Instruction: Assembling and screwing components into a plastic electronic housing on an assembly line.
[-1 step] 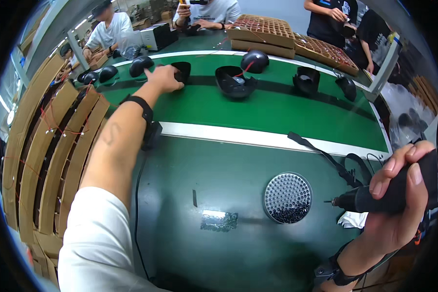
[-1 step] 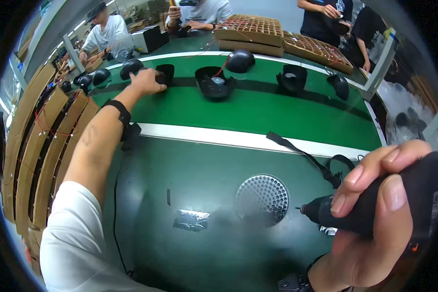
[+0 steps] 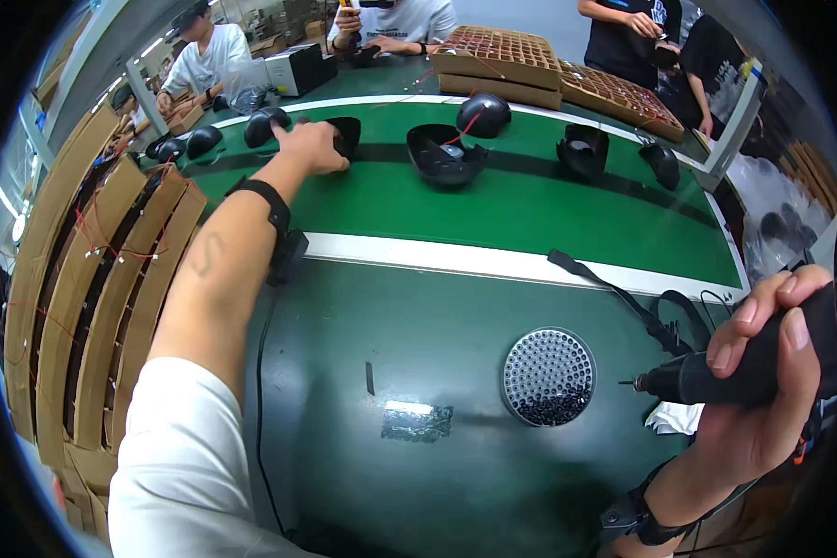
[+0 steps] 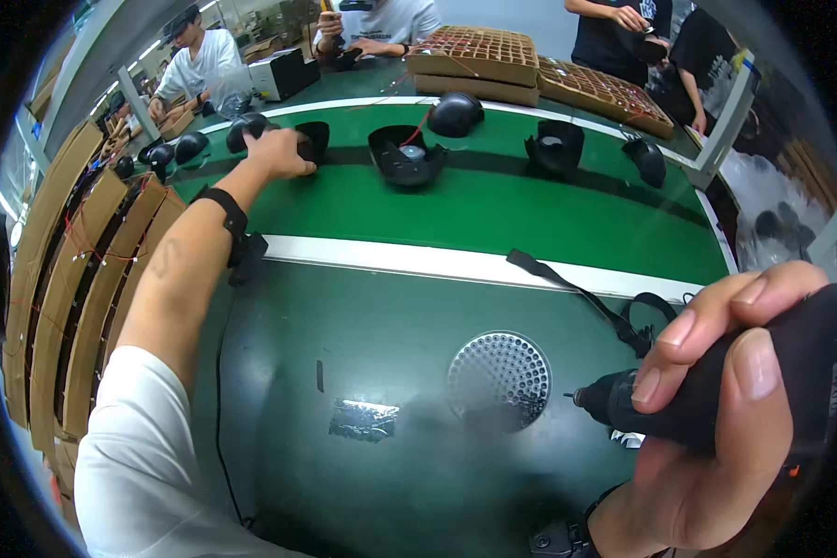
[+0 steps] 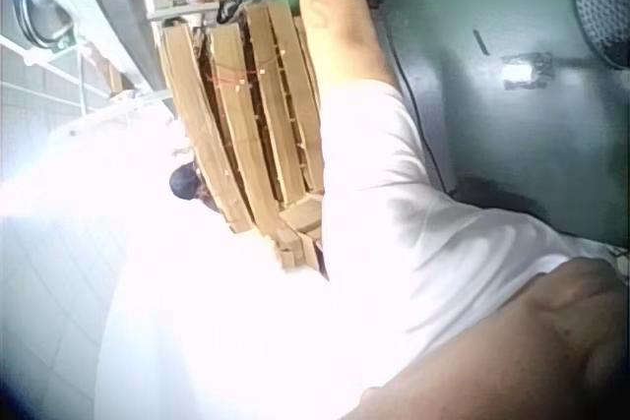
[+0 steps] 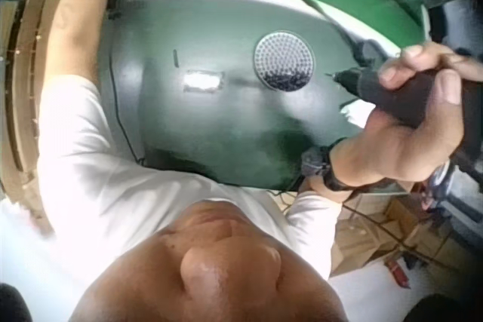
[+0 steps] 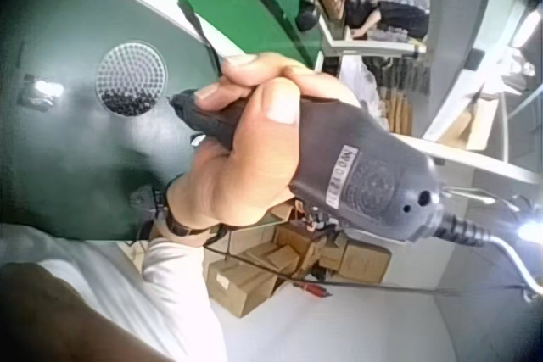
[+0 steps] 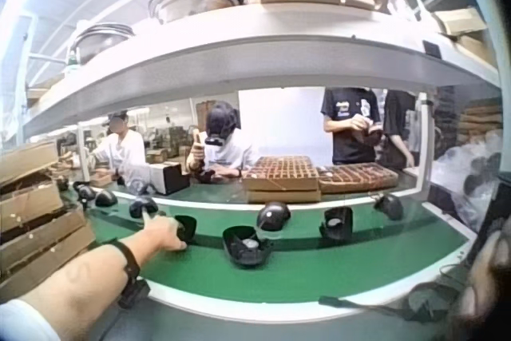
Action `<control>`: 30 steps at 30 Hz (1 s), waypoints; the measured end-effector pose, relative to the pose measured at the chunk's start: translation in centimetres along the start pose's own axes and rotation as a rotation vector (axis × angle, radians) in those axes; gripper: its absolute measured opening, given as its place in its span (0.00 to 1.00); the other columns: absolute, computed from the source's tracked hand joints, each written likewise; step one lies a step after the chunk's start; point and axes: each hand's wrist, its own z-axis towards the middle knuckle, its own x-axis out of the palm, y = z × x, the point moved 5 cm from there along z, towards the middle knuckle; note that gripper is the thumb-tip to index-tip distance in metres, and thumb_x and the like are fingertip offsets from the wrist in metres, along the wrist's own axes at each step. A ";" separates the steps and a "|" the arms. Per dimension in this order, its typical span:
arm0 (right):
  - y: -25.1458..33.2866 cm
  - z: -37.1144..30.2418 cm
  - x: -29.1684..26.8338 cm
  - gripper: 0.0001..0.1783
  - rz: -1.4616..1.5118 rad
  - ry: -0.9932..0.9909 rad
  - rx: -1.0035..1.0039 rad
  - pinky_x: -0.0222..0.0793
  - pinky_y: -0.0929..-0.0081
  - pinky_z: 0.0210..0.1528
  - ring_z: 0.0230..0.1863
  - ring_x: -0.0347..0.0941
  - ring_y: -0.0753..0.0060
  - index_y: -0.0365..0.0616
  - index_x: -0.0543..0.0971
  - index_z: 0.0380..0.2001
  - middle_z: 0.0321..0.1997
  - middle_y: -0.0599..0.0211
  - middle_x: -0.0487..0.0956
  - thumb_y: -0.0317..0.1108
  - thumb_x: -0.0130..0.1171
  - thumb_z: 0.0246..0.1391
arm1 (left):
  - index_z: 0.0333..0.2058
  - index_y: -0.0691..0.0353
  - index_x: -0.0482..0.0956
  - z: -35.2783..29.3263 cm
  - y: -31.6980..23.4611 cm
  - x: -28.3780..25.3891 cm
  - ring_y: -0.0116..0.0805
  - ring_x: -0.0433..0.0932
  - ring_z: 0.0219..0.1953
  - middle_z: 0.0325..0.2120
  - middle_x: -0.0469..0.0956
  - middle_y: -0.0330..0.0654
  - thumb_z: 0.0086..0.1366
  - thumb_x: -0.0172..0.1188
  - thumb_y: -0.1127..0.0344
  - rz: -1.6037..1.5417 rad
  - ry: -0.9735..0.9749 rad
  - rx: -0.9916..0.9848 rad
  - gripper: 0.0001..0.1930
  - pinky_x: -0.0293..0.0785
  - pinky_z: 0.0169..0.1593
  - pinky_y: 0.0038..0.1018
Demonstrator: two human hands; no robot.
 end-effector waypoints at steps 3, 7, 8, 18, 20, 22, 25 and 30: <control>0.1 0.3 -0.1 0.12 0.000 0.011 0.009 0.66 0.84 0.28 0.23 0.68 0.78 0.37 0.66 0.46 0.35 0.58 0.72 0.34 0.50 0.64 | 0.57 0.55 0.80 0.2 -4.1 -1.6 0.51 0.76 0.58 0.53 0.80 0.50 0.51 0.71 0.52 0.089 -0.034 0.048 0.33 0.57 0.66 0.69; 0.6 0.1 0.5 0.13 -0.031 -0.002 0.044 0.66 0.83 0.26 0.22 0.68 0.78 0.37 0.65 0.45 0.33 0.58 0.73 0.34 0.51 0.64 | 0.65 0.54 0.67 1.5 -11.3 -1.5 0.58 0.76 0.56 0.50 0.78 0.56 0.49 0.66 0.78 -0.135 -0.046 0.749 0.41 0.72 0.58 0.46; 0.6 0.0 0.5 0.13 -0.039 -0.006 0.041 0.66 0.83 0.26 0.22 0.68 0.78 0.37 0.65 0.45 0.33 0.58 0.73 0.34 0.51 0.64 | 0.66 0.49 0.66 0.3 -13.5 -2.6 0.56 0.75 0.58 0.53 0.78 0.55 0.48 0.65 0.81 -0.069 0.074 0.784 0.44 0.72 0.59 0.45; -0.9 -0.1 -1.0 0.15 0.003 -0.085 0.170 0.66 0.81 0.29 0.24 0.68 0.75 0.37 0.66 0.46 0.34 0.57 0.73 0.36 0.52 0.63 | 0.65 0.47 0.71 1.0 -12.6 -1.7 0.57 0.66 0.66 0.62 0.69 0.50 0.39 0.81 0.66 0.016 0.288 0.638 0.50 0.70 0.61 0.43; -1.3 0.2 -1.5 0.16 0.122 0.040 0.121 0.67 0.80 0.30 0.26 0.69 0.75 0.36 0.68 0.48 0.34 0.57 0.73 0.36 0.53 0.63 | 0.64 0.57 0.71 -3.3 -11.9 -4.3 0.54 0.70 0.61 0.55 0.72 0.51 0.41 0.80 0.61 0.061 0.042 0.544 0.47 0.70 0.60 0.40; -1.8 0.6 -0.8 0.17 0.119 0.093 0.071 0.67 0.81 0.30 0.26 0.70 0.74 0.35 0.70 0.48 0.34 0.55 0.75 0.36 0.52 0.63 | 0.63 0.62 0.71 -4.9 -9.2 -3.9 0.54 0.71 0.58 0.52 0.71 0.52 0.43 0.78 0.60 -0.213 -0.019 0.714 0.45 0.69 0.61 0.39; -4.1 0.4 -1.2 0.15 0.113 0.093 0.103 0.67 0.81 0.30 0.25 0.70 0.73 0.35 0.73 0.47 0.32 0.56 0.76 0.35 0.53 0.62 | 0.63 0.67 0.70 -11.9 -9.6 -3.6 0.50 0.69 0.60 0.53 0.68 0.52 0.45 0.75 0.62 -0.532 -0.101 0.771 0.44 0.65 0.65 0.36; -6.7 -0.7 0.1 0.13 0.098 0.035 0.110 0.67 0.78 0.30 0.25 0.69 0.72 0.34 0.74 0.44 0.32 0.56 0.76 0.33 0.50 0.63 | 0.63 0.70 0.70 -25.3 -9.0 -4.7 0.54 0.70 0.58 0.53 0.67 0.55 0.44 0.72 0.66 -0.771 -0.083 0.790 0.44 0.65 0.64 0.39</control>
